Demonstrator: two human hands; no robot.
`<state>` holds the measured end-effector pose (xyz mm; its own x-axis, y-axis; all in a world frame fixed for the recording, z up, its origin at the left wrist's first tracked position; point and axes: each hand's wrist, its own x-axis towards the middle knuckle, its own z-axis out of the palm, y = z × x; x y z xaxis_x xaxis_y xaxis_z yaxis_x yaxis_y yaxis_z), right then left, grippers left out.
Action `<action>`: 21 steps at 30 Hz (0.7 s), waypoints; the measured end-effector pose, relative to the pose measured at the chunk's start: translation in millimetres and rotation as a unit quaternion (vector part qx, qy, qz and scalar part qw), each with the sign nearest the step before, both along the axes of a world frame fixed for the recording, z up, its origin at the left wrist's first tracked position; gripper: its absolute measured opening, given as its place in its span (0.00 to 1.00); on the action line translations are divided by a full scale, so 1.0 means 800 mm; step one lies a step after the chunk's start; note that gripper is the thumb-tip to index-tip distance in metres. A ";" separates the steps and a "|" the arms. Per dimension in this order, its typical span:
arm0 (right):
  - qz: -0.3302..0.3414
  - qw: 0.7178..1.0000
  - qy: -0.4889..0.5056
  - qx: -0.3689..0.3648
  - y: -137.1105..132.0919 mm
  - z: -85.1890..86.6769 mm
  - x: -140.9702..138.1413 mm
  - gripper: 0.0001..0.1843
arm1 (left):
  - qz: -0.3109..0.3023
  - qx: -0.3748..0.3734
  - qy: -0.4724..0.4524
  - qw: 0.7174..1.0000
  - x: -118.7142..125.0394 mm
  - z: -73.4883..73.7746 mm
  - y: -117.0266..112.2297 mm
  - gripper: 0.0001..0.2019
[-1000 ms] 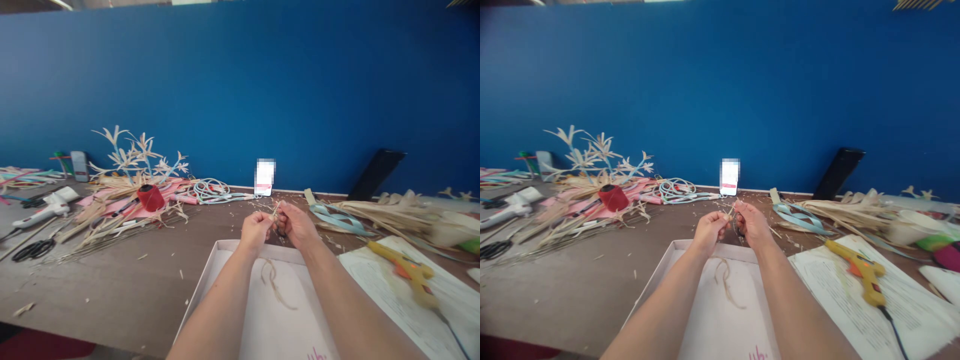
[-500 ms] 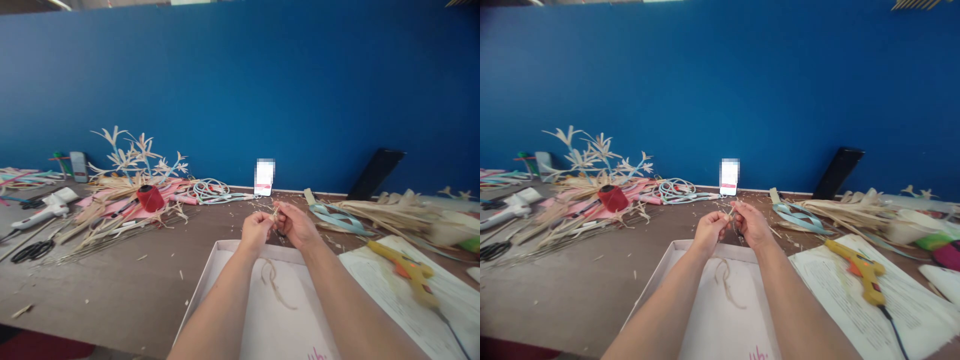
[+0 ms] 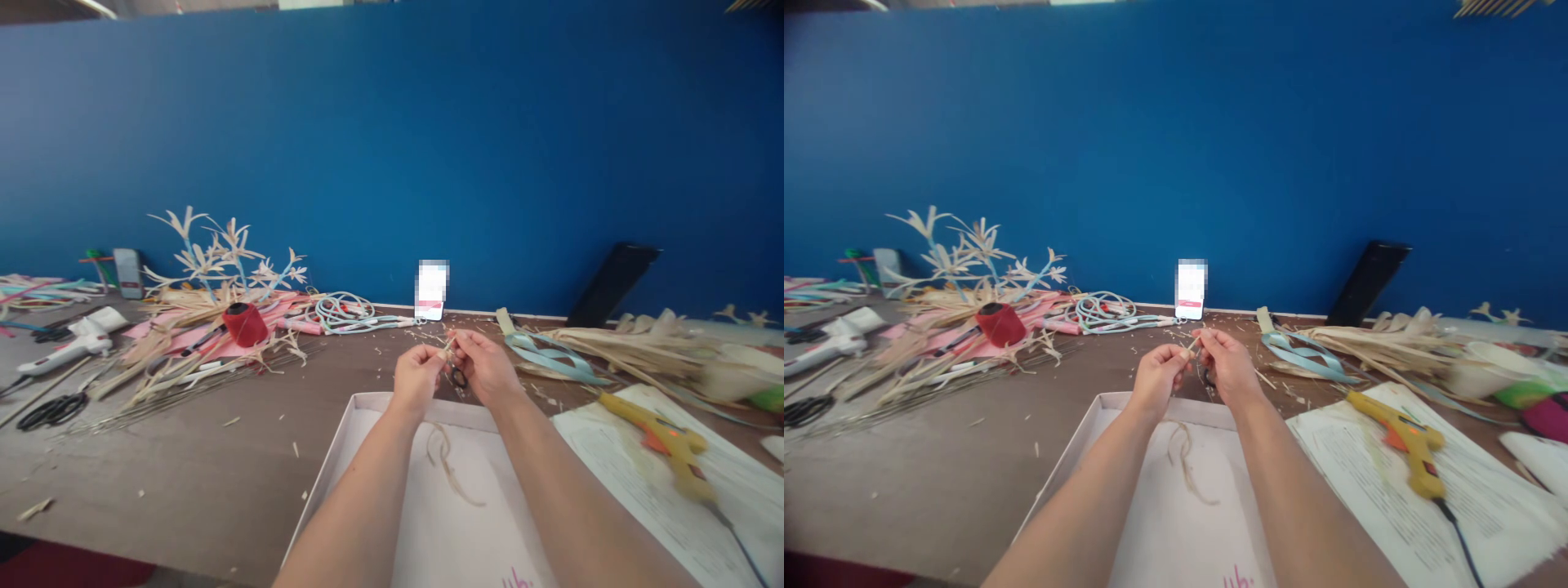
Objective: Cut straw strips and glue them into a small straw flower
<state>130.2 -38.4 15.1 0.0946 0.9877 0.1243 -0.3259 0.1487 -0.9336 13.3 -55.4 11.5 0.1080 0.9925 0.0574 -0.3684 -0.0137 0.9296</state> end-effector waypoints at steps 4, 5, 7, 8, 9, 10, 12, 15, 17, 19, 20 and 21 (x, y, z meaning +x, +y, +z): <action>0.000 1.000 -0.002 0.014 -0.001 0.000 -0.002 0.14 | 0.002 -0.004 -0.001 1.000 -0.001 0.002 0.000 0.07; 0.006 1.000 0.004 0.018 -0.002 0.001 -0.002 0.14 | 0.003 -0.005 -0.002 1.000 -0.001 0.002 0.000 0.07; 0.026 0.999 0.021 0.018 -0.005 0.003 -0.003 0.14 | 0.003 -0.006 -0.008 1.000 -0.003 0.003 0.000 0.07; 0.041 0.999 0.030 0.011 -0.006 0.004 -0.004 0.15 | 0.002 -0.006 -0.012 1.000 -0.003 0.003 0.000 0.07; 0.057 0.998 0.038 -0.001 -0.007 0.006 -0.004 0.16 | 0.001 -0.005 -0.015 1.000 -0.003 0.004 0.000 0.07; 0.073 0.996 0.045 -0.015 -0.008 0.007 -0.004 0.18 | 0.000 -0.003 -0.018 1.000 -0.004 0.004 0.001 0.07; 0.099 0.993 0.054 -0.045 -0.009 0.009 -0.004 0.22 | 0.002 0.004 -0.017 1.000 -0.004 0.005 0.001 0.07; 0.104 0.990 0.065 -0.063 -0.009 0.010 -0.004 0.24 | 0.008 0.009 -0.005 1.000 -0.003 0.004 0.000 0.07; 0.096 0.991 0.064 -0.061 -0.008 0.010 -0.004 0.22 | 0.010 0.005 0.001 1.000 -0.002 0.004 0.000 0.06; 0.087 0.993 0.059 -0.051 -0.008 0.010 -0.003 0.19 | 0.009 0.001 0.004 1.000 -0.002 0.003 0.000 0.06; 0.083 0.994 0.055 -0.045 -0.008 0.009 -0.003 0.18 | 0.009 0.002 0.006 1.000 -0.002 0.003 0.000 0.06; 0.078 0.995 0.053 -0.039 -0.008 0.009 -0.002 0.17 | 0.008 0.004 0.009 1.000 -0.002 0.002 0.000 0.06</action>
<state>128.6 -44.8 21.9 -0.0514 0.9977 0.0433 -0.4371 0.0165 -0.8993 12.1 -55.3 13.4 0.0931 0.9936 0.0634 -0.3516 -0.0268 0.9358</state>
